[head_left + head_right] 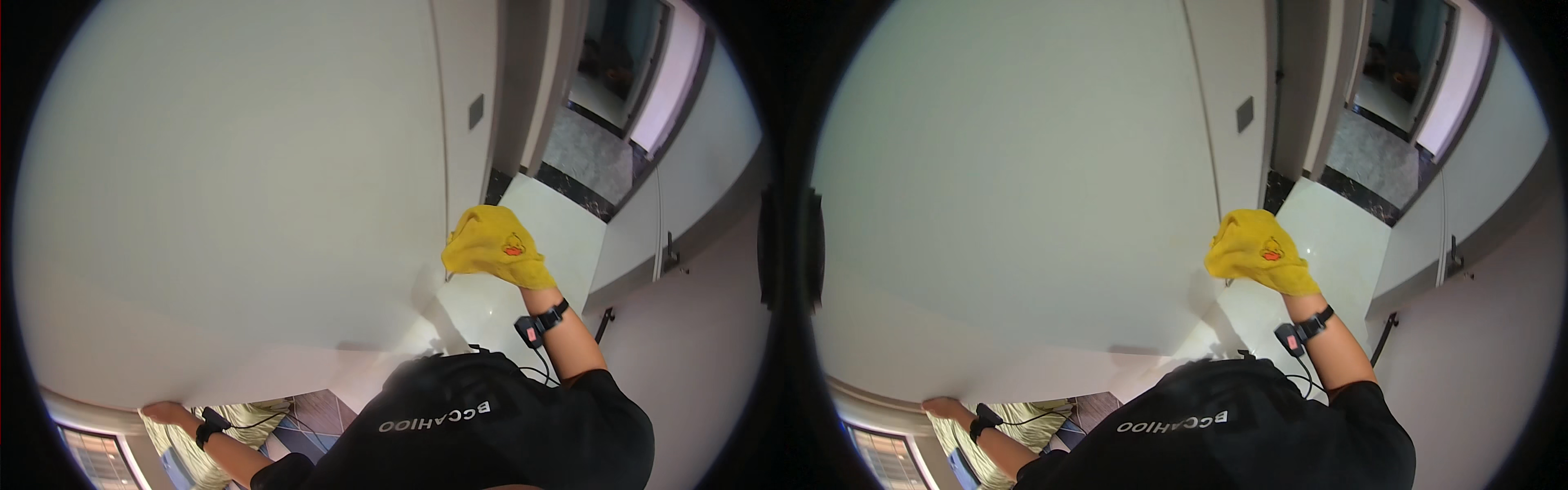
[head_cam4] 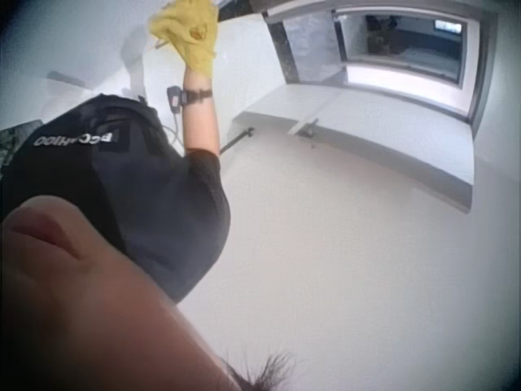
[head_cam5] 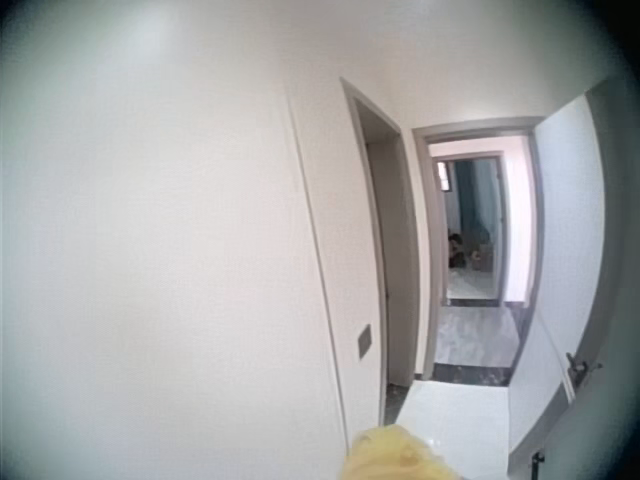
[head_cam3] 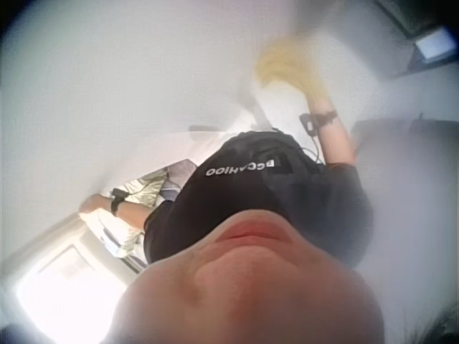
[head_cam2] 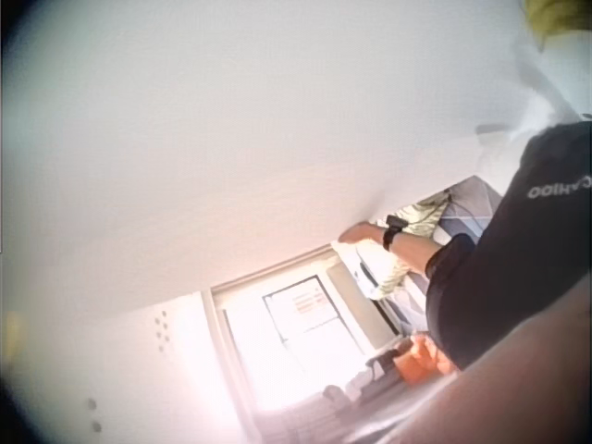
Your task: The person wipes the inside of a drawer and the headboard of a bed with a cloth before opening a closet and wiping the shelves and the inside of the door.
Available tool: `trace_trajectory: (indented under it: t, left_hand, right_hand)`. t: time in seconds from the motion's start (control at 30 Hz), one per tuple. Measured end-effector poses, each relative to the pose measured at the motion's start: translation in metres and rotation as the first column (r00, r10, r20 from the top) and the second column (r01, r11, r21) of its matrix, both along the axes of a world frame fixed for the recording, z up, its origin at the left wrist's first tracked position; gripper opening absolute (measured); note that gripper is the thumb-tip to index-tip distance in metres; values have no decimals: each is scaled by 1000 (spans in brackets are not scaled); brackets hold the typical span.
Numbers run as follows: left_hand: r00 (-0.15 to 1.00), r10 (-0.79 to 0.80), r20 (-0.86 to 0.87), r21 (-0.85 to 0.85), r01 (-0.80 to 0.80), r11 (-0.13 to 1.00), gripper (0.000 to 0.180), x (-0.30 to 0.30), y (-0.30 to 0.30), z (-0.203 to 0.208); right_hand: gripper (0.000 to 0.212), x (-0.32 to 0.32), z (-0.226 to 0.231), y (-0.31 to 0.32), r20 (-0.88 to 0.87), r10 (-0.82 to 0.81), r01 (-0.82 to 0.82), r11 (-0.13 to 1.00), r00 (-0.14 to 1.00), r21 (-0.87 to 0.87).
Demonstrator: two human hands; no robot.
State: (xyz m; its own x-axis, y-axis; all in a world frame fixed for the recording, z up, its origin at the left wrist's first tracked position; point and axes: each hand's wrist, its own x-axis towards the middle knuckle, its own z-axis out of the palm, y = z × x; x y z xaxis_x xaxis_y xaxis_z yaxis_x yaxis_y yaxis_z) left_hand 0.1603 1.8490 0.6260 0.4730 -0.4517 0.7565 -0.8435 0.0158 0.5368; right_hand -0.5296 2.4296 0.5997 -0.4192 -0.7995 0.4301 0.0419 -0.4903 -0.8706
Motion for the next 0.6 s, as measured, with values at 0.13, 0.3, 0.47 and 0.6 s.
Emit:
trace_trajectory:
  t: [0.13,0.3,0.47,0.6]
  left_hand:
    - [937,-156,-314,-160,110,981,47,-1,21,31]
    - [930,-158,-332,-156,111,982,52,19,33,22]
    - [878,-273,-395,-281,167,945,55,37,41,17]
    - [932,-144,-334,-147,100,984,59,20,63,18]
  right_hand:
    - [77,22,7,12,346,2,63,982,938,-177]
    - [70,-56,15,-62,232,887,-53,274,399,-960]
    - [47,-65,94,-141,-505,755,380,-359,-418,-852]
    - [25,-39,198,-207,-585,274,502,-319,-763,-804]
